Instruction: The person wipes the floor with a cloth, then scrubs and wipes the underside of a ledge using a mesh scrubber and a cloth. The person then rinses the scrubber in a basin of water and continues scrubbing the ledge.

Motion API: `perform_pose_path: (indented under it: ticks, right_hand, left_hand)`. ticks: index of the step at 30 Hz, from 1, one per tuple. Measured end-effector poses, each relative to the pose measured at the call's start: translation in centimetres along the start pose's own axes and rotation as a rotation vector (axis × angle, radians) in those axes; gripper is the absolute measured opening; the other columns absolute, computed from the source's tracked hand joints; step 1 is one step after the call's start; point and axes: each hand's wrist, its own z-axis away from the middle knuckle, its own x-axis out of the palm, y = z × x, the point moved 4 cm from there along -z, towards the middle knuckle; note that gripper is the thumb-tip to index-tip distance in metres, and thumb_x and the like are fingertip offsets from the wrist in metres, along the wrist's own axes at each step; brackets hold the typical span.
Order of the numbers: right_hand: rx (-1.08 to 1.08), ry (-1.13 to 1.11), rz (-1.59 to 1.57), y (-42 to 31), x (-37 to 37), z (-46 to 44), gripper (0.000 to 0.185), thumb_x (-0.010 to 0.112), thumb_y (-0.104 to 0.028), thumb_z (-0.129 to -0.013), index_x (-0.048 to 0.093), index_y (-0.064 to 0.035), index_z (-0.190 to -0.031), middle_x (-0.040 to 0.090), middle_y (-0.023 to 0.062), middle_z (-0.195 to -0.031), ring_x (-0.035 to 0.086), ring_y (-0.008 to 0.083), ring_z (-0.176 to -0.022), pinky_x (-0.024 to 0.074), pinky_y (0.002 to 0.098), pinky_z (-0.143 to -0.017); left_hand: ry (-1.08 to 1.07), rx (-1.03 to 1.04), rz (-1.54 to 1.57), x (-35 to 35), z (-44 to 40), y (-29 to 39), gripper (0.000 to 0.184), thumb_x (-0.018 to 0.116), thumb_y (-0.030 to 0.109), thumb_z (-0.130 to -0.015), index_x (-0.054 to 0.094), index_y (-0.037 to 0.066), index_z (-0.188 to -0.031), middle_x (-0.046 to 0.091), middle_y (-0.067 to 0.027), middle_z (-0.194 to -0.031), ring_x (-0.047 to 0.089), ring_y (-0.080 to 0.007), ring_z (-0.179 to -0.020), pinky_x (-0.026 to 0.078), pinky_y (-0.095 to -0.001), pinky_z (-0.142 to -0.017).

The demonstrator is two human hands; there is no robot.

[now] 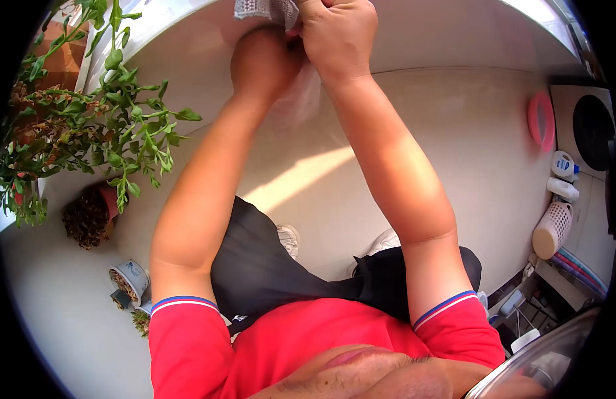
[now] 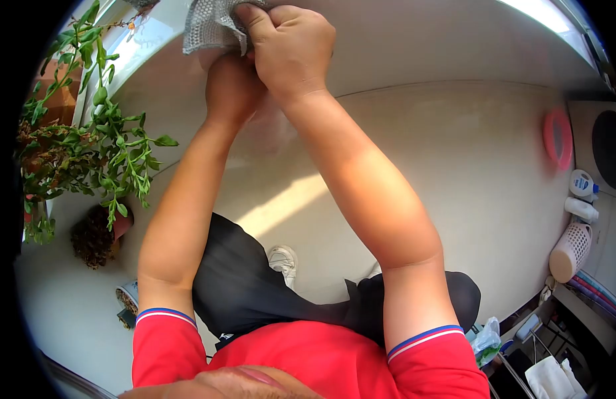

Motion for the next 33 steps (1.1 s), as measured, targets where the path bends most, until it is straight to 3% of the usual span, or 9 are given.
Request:
perform_pose_path:
  ticks: [4,12,15,18,21,23,29,30,33]
  right_hand:
    - [0.154,0.097,-0.218,5.8,-0.7,-0.6,0.036,0.074,-0.021,-0.088,0.065,0.0011,-0.061,0.061,0.0065,-0.052,0.055,0.0132,-0.045,0.0424,0.0296,-0.046]
    - [0.144,0.083,-0.114,3.5,-0.8,-0.6,0.038,0.075,-0.027,-0.086,0.068,0.0008,-0.062,0.062,0.0057,-0.052,0.056,0.0128,-0.047,0.0429,0.0302,-0.046]
    - [0.065,0.053,-0.007,2.5,-0.7,-0.7,0.037,0.076,-0.026,-0.087,0.068,0.0012,-0.062,0.060,0.0039,-0.051,0.054,0.0114,-0.046,0.0423,0.0298,-0.046]
    - [0.005,0.054,-0.050,-1.0,0.4,0.1,0.039,0.078,-0.025,-0.086,0.067,0.0002,-0.059,0.060,0.0047,-0.051,0.051,0.0101,-0.044,0.0419,0.0291,-0.046]
    - [0.017,0.095,-0.080,2.8,0.4,-0.5,0.040,0.078,-0.024,-0.086,0.065,0.0008,-0.057,0.060,0.0055,-0.050,0.051,0.0110,-0.044,0.0416,0.0292,-0.046]
    - [0.040,0.103,-0.105,3.6,0.0,-0.5,0.041,0.077,-0.023,-0.086,0.064,0.0012,-0.056,0.060,0.0060,-0.050,0.051,0.0114,-0.045,0.0415,0.0291,-0.047]
    - [-0.016,0.095,-0.082,0.4,0.9,0.2,0.039,0.077,-0.020,-0.086,0.062,0.0012,-0.057,0.057,0.0040,-0.049,0.049,0.0112,-0.044,0.0387,0.0304,-0.044]
    - [0.036,0.095,-0.125,1.6,0.7,0.0,0.039,0.077,-0.019,-0.086,0.061,0.0010,-0.057,0.056,0.0038,-0.049,0.049,0.0111,-0.044,0.0388,0.0304,-0.044]
    - [0.085,0.075,-0.195,2.7,0.9,-0.3,0.039,0.076,-0.018,-0.087,0.061,0.0007,-0.057,0.056,0.0036,-0.050,0.050,0.0109,-0.045,0.0395,0.0301,-0.044]
  left_hand:
    - [0.102,0.140,0.023,0.1,-0.3,-0.5,0.031,0.067,0.040,-0.082,0.077,0.011,-0.086,0.069,-0.0154,-0.079,0.066,-0.0367,-0.076,0.052,-0.0451,-0.069]
    - [-0.051,0.055,0.046,-0.9,-0.1,0.0,0.031,0.070,0.040,-0.079,0.077,0.011,-0.087,0.071,-0.0164,-0.087,0.068,-0.0359,-0.081,0.053,-0.0459,-0.070]
    - [0.085,0.071,0.124,-0.7,0.4,0.3,0.032,0.069,0.041,-0.079,0.076,0.012,-0.089,0.071,-0.0162,-0.085,0.069,-0.0357,-0.082,0.053,-0.0450,-0.071]
    - [-0.054,-0.018,0.037,-0.8,0.2,0.7,0.032,0.069,0.042,-0.078,0.076,0.014,-0.092,0.072,-0.0157,-0.088,0.069,-0.0352,-0.084,0.054,-0.0444,-0.072]
    - [0.088,-0.036,0.115,-0.2,0.1,-0.3,0.030,0.068,0.043,-0.080,0.076,0.017,-0.093,0.072,-0.0151,-0.087,0.068,-0.0360,-0.082,0.054,-0.0449,-0.072]
    - [0.114,0.144,0.061,-0.5,-0.1,-0.1,0.032,0.066,0.042,-0.081,0.076,0.012,-0.088,0.070,-0.0183,-0.083,0.067,-0.0382,-0.078,0.053,-0.0463,-0.070]
    - [0.010,-0.011,0.000,0.4,-0.1,-0.5,0.032,0.066,0.041,-0.082,0.074,0.010,-0.082,0.070,-0.0200,-0.079,0.067,-0.0390,-0.074,0.054,-0.0478,-0.069]
    - [0.114,-0.013,0.050,-0.6,0.5,0.3,0.033,0.066,0.040,-0.082,0.074,0.009,-0.082,0.070,-0.0190,-0.078,0.067,-0.0388,-0.074,0.054,-0.0475,-0.069]
    - [0.113,0.132,0.019,-1.0,0.3,0.6,0.033,0.064,0.038,-0.084,0.072,0.012,-0.102,0.071,-0.0195,-0.083,0.069,-0.0389,-0.081,0.055,-0.0469,-0.074]
